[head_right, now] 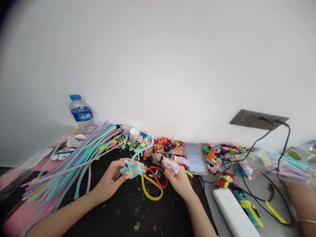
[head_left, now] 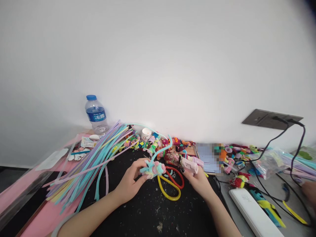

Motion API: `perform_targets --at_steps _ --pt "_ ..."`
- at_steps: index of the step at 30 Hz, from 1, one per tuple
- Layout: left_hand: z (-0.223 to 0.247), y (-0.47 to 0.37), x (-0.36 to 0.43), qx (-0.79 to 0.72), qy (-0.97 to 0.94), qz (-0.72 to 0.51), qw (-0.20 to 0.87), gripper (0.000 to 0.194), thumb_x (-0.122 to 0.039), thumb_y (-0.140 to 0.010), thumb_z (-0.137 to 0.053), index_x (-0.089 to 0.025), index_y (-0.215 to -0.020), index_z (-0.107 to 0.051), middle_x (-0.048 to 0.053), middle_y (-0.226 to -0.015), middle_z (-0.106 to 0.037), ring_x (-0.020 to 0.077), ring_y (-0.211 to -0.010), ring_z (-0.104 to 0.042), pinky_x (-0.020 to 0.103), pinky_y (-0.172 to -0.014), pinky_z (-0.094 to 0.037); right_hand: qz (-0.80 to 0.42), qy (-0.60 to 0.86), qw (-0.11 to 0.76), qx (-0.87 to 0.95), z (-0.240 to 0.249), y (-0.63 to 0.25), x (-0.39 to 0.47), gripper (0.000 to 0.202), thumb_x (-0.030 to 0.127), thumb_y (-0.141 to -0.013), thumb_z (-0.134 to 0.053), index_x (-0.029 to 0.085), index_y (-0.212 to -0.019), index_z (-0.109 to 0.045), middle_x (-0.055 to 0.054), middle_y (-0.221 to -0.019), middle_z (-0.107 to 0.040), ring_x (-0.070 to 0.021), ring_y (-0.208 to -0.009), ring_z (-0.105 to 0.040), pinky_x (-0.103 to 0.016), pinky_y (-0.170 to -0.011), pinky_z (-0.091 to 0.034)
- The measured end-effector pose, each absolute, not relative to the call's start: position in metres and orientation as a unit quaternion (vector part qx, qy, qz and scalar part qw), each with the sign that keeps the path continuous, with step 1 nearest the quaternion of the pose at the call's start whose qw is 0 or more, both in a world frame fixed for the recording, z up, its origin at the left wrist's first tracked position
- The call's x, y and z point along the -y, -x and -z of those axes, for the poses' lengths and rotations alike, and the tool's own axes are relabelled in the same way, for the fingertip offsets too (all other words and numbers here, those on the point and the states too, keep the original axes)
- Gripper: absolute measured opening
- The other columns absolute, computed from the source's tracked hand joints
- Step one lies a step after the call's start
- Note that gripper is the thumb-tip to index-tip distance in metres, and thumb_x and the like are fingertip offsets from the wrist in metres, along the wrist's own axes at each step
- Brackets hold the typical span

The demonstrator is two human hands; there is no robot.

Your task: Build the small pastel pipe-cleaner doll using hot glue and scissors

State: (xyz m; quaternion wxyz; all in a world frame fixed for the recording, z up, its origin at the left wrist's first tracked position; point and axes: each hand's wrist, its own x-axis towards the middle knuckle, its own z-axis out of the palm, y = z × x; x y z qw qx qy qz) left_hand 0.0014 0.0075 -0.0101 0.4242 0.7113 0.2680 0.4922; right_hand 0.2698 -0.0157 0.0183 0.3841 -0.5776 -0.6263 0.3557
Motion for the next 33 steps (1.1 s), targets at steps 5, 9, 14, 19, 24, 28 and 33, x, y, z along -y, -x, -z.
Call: perform_targets --at_steps 5,9,14,19,24,28,33 --pt "0.01 -0.004 -0.011 -0.309 -0.637 -0.515 0.482 0.024 -0.024 -0.085 -0.053 -0.023 -0.105 -0.041 0.004 -0.101 -0.052 0.0155 -0.091 -0.057 0.03 -0.079 -0.049 -0.139 0.608 0.337 0.705 -0.023 -0.266 0.014 0.029 0.018 -0.077 -0.043 0.018 -0.105 -0.05 -0.005 -0.087 -0.06 -0.0222 -0.077 -0.056 -0.033 -0.069 -0.043" --pt "0.012 -0.003 -0.011 -0.304 -0.654 -0.497 0.483 0.026 -0.025 -0.085 -0.053 -0.023 -0.108 -0.044 0.006 -0.108 -0.052 0.0168 -0.095 -0.056 0.03 -0.082 -0.049 -0.016 0.673 0.276 0.686 -0.016 -0.262 0.014 0.033 0.022 -0.08 -0.043 0.017 -0.113 -0.043 -0.011 -0.106 -0.059 -0.0263 -0.088 -0.059 -0.035 -0.068 -0.046" --pt "0.016 -0.001 -0.009 -0.286 -0.69 -0.463 0.477 0.025 -0.023 -0.085 -0.051 -0.024 -0.109 -0.047 0.007 -0.116 -0.049 0.0188 -0.102 -0.054 0.032 -0.085 -0.048 0.031 0.656 0.266 0.706 -0.013 -0.259 0.013 0.039 0.019 -0.073 -0.048 0.017 -0.112 -0.045 -0.011 -0.103 -0.056 -0.0271 -0.09 -0.057 -0.038 -0.072 -0.047" --pt "0.01 -0.001 -0.005 -0.259 -0.738 -0.414 0.466 0.027 -0.018 -0.084 -0.051 -0.024 -0.11 -0.048 0.008 -0.117 -0.05 0.0199 -0.108 -0.051 0.033 -0.088 -0.047 0.1 0.56 0.438 0.697 -0.027 -0.252 0.023 0.048 0.02 -0.075 -0.048 0.015 -0.122 -0.04 -0.016 -0.12 -0.044 -0.0305 -0.115 -0.042 -0.049 -0.093 -0.036" --pt "0.005 -0.004 0.001 -0.242 -0.748 -0.348 0.51 0.032 -0.013 -0.082 -0.053 -0.023 -0.112 -0.049 0.007 -0.117 -0.05 0.0179 -0.102 -0.054 0.033 -0.085 -0.049 0.124 0.479 0.397 0.773 -0.03 -0.241 0.033 0.045 0.014 -0.081 -0.048 0.024 -0.124 -0.046 -0.01 -0.126 -0.048 -0.0295 -0.12 -0.038 -0.05 -0.097 -0.032" --pt "0.006 -0.005 0.001 -0.259 -0.72 -0.344 0.544 0.031 -0.014 -0.08 -0.054 -0.022 -0.11 -0.049 0.005 -0.111 -0.052 0.0172 -0.097 -0.055 0.033 -0.084 -0.048 0.095 0.477 0.355 0.799 -0.025 -0.237 0.03 0.027 0.013 -0.084 -0.047 0.025 -0.104 -0.06 -0.004 -0.106 -0.065 -0.0271 -0.116 -0.043 -0.047 -0.095 -0.034" --pt "0.009 -0.004 -0.003 -0.269 -0.687 -0.379 0.558 0.025 -0.021 -0.082 -0.054 -0.021 -0.107 -0.047 0.004 -0.102 -0.053 0.0147 -0.087 -0.056 0.029 -0.076 -0.049 0.04 0.476 0.38 0.792 -0.022 -0.235 0.027 0.019 0.014 -0.086 -0.047 0.024 -0.092 -0.061 -0.003 -0.082 -0.068 -0.0222 -0.087 -0.057 -0.042 -0.084 -0.039"
